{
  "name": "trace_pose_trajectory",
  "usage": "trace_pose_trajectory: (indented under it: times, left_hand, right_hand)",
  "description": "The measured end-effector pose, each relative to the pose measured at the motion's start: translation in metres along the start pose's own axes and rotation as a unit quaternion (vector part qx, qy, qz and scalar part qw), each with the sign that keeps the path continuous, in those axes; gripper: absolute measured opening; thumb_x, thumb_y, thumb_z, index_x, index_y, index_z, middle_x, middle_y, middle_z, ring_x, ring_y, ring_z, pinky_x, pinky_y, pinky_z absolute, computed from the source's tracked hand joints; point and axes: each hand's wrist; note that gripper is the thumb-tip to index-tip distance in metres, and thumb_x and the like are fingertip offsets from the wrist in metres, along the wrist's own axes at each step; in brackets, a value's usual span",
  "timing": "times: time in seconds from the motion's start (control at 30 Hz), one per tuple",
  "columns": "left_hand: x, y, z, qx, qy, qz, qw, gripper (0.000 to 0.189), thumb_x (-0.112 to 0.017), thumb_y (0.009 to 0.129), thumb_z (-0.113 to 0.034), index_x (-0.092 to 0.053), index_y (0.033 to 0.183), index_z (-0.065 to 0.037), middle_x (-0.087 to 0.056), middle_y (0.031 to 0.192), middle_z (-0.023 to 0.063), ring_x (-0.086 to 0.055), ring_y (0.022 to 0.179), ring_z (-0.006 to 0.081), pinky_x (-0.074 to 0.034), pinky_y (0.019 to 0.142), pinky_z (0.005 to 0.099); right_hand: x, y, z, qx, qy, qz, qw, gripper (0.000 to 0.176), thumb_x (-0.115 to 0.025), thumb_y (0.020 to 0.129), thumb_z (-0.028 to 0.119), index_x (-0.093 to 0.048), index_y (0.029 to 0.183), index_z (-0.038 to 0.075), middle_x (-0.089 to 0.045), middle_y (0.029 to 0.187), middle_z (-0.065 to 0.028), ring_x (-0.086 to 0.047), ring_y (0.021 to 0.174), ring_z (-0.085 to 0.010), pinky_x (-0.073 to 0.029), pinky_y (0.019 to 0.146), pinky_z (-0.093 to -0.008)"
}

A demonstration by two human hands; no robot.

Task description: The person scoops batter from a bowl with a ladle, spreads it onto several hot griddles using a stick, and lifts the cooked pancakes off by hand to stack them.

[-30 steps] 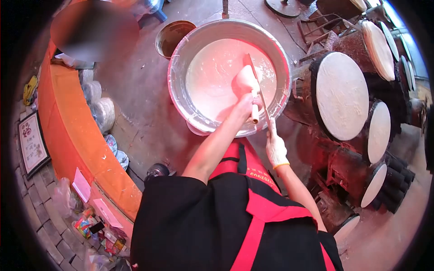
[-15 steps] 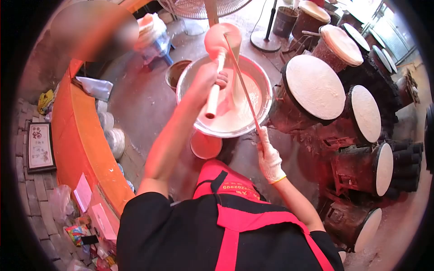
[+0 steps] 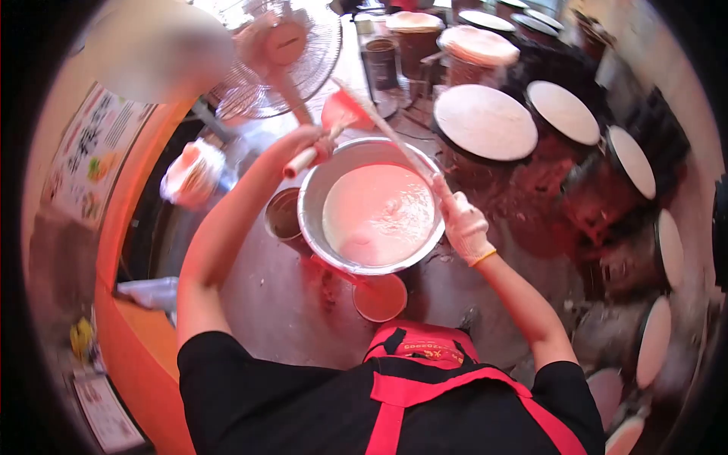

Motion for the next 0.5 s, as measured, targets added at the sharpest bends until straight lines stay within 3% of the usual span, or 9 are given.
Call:
trace_pose_trajectory:
  times: [0.03, 0.1, 0.13, 0.23, 0.27, 0.33, 0.4, 0.43, 0.5]
  left_hand:
    - [0.000, 0.009, 0.008, 0.034, -0.008, -0.011, 0.999, 0.025, -0.041, 0.100, -0.020, -0.039, 0.105, 0.005, -0.045, 0.069, 0.0011, -0.042, 0.048, 0.0056, -0.039, 0.038, 0.0150]
    - [-0.009, 0.015, 0.025, 0.045, 0.108, 0.025, 0.993, 0.026, -0.038, 0.101, -0.021, -0.041, 0.105, 0.005, -0.045, 0.067, 0.0009, -0.043, 0.047, 0.0059, -0.039, 0.037, 0.0167]
    - [-0.037, 0.003, 0.043, 0.086, 0.050, 0.016, 0.995, 0.026, -0.037, 0.101, -0.021, -0.041, 0.105, 0.004, -0.044, 0.067, 0.0003, -0.041, 0.045, 0.0055, -0.037, 0.035, 0.0167]
    - [-0.085, 0.019, 0.066, 0.165, 0.152, 0.018, 0.974, 0.025, -0.040, 0.101, -0.021, -0.042, 0.107, 0.004, -0.042, 0.066, -0.0008, -0.040, 0.045, 0.0031, -0.034, 0.035, 0.0158]
    - [-0.097, 0.035, 0.069, 0.164, 0.240, 0.024, 0.957, 0.025, -0.044, 0.099, -0.020, -0.045, 0.106, 0.004, -0.043, 0.067, -0.0014, -0.041, 0.047, 0.0030, -0.034, 0.038, 0.0154]
    - [-0.145, 0.039, 0.091, 0.160, 0.419, 0.057, 0.892, 0.024, -0.048, 0.097, -0.018, -0.049, 0.106, 0.004, -0.045, 0.069, -0.0016, -0.043, 0.049, 0.0028, -0.035, 0.041, 0.0150]
    - [-0.186, 0.052, 0.105, 0.199, 0.509, 0.110, 0.830, 0.023, -0.050, 0.095, -0.015, -0.052, 0.108, 0.005, -0.047, 0.070, -0.0020, -0.043, 0.050, 0.0030, -0.036, 0.044, 0.0152]
    - [-0.221, 0.045, 0.123, 0.165, 0.618, 0.106, 0.761, 0.024, -0.049, 0.095, -0.013, -0.052, 0.110, 0.005, -0.047, 0.069, -0.0024, -0.043, 0.051, 0.0029, -0.035, 0.043, 0.0160]
    - [-0.272, 0.074, 0.140, 0.258, 0.628, 0.231, 0.697, 0.024, -0.049, 0.094, -0.014, -0.052, 0.110, 0.004, -0.046, 0.069, -0.0038, -0.043, 0.052, 0.0031, -0.034, 0.044, 0.0164]
  right_hand:
    - [0.001, -0.021, 0.002, -0.005, 0.032, -0.021, 0.999, 0.063, -0.054, 0.085, 0.006, -0.034, 0.143, 0.019, -0.053, 0.080, -0.0124, -0.058, 0.060, -0.0337, -0.047, 0.052, -0.0449]
    - [0.014, -0.074, 0.001, -0.049, 0.094, -0.073, 0.992, 0.064, -0.055, 0.084, 0.002, -0.033, 0.144, 0.013, -0.059, 0.093, -0.0150, -0.061, 0.069, -0.0352, -0.050, 0.057, -0.0403]
    - [0.023, -0.103, -0.002, -0.063, 0.116, -0.122, 0.984, 0.064, -0.055, 0.084, 0.000, -0.033, 0.143, 0.012, -0.061, 0.100, -0.0160, -0.062, 0.072, -0.0354, -0.050, 0.059, -0.0381]
    - [0.073, -0.192, 0.010, -0.226, 0.087, -0.057, 0.969, 0.064, -0.054, 0.085, -0.002, -0.032, 0.144, 0.011, -0.061, 0.107, -0.0184, -0.063, 0.077, -0.0347, -0.051, 0.066, -0.0331]
    - [0.079, -0.217, 0.013, -0.257, 0.055, -0.086, 0.961, 0.065, -0.054, 0.085, 0.000, -0.032, 0.144, 0.013, -0.061, 0.103, -0.0170, -0.062, 0.075, -0.0351, -0.051, 0.064, -0.0360]
    - [0.097, -0.276, 0.028, -0.310, -0.014, -0.143, 0.940, 0.066, -0.055, 0.084, 0.003, -0.032, 0.144, 0.016, -0.062, 0.095, -0.0142, -0.061, 0.072, -0.0361, -0.050, 0.060, -0.0419]
    - [0.106, -0.323, 0.056, -0.396, 0.002, -0.199, 0.897, 0.057, -0.056, 0.089, 0.008, -0.037, 0.142, 0.016, -0.061, 0.091, -0.0135, -0.060, 0.067, -0.0278, -0.049, 0.060, -0.0374]
    - [0.110, -0.344, 0.071, -0.439, 0.023, -0.226, 0.869, 0.054, -0.057, 0.090, 0.010, -0.039, 0.141, 0.015, -0.061, 0.089, -0.0120, -0.059, 0.066, -0.0239, -0.049, 0.059, -0.0356]
    - [0.114, -0.387, 0.098, -0.524, 0.124, -0.308, 0.784, 0.043, -0.053, 0.096, 0.025, -0.046, 0.136, 0.010, -0.058, 0.076, -0.0035, -0.052, 0.061, -0.0092, -0.045, 0.054, -0.0273]
Point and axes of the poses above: each hand's wrist, its own y-axis towards the middle knuckle, its own x-axis out of the back of the hand, z = x × y
